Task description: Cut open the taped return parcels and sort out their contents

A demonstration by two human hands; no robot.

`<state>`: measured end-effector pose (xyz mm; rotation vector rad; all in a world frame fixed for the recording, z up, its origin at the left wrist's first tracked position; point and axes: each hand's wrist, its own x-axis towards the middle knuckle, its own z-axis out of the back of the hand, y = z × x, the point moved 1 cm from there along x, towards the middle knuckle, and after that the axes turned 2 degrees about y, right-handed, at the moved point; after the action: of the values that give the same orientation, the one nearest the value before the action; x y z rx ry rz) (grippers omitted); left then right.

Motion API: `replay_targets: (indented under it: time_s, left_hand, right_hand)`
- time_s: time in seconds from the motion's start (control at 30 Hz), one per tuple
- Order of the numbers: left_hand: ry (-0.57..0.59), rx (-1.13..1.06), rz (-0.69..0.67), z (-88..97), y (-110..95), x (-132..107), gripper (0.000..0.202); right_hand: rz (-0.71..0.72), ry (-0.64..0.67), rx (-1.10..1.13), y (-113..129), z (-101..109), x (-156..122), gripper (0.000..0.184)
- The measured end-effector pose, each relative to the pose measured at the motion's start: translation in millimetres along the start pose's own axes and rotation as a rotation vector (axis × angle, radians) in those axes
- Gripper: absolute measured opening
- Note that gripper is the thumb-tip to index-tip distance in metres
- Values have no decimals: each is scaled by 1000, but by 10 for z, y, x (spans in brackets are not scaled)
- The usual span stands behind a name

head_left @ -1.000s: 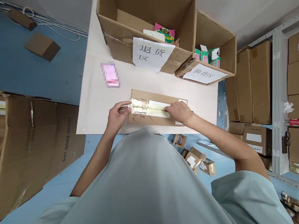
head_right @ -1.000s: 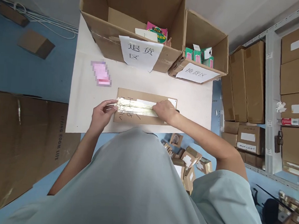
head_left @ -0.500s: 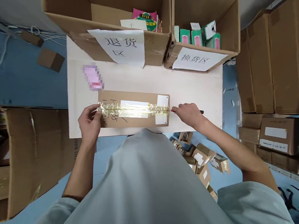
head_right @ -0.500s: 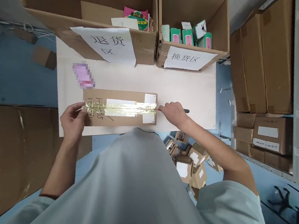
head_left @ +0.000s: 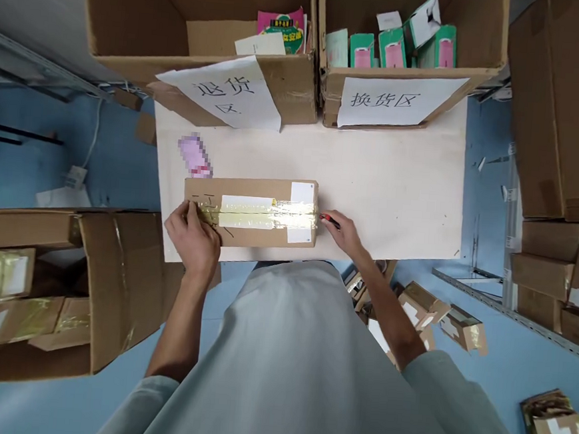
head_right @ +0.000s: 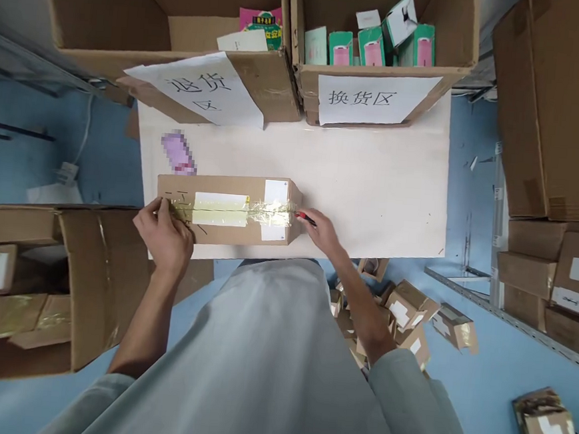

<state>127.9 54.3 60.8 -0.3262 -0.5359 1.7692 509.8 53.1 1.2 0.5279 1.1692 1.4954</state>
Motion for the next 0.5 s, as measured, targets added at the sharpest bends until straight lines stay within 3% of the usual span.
replay_targets:
  time_s: [0.1, 0.2, 0.33, 0.5]
  left_hand:
    - [-1, 52, 13, 43, 58, 27, 50]
    - [-2, 75, 47, 126, 164, 71, 48]
    - [32, 114, 161, 257, 292, 205, 50]
    - [114, 122, 262, 430, 315, 344, 55]
  right_hand:
    - [-83, -161, 199, -147, -296, -37, 58]
    - [-208, -254, 252, -324, -462, -73, 61]
    - [-314, -220, 311, -487, -590, -27, 63]
    - [-296, -175, 504, -325, -706, 118, 70]
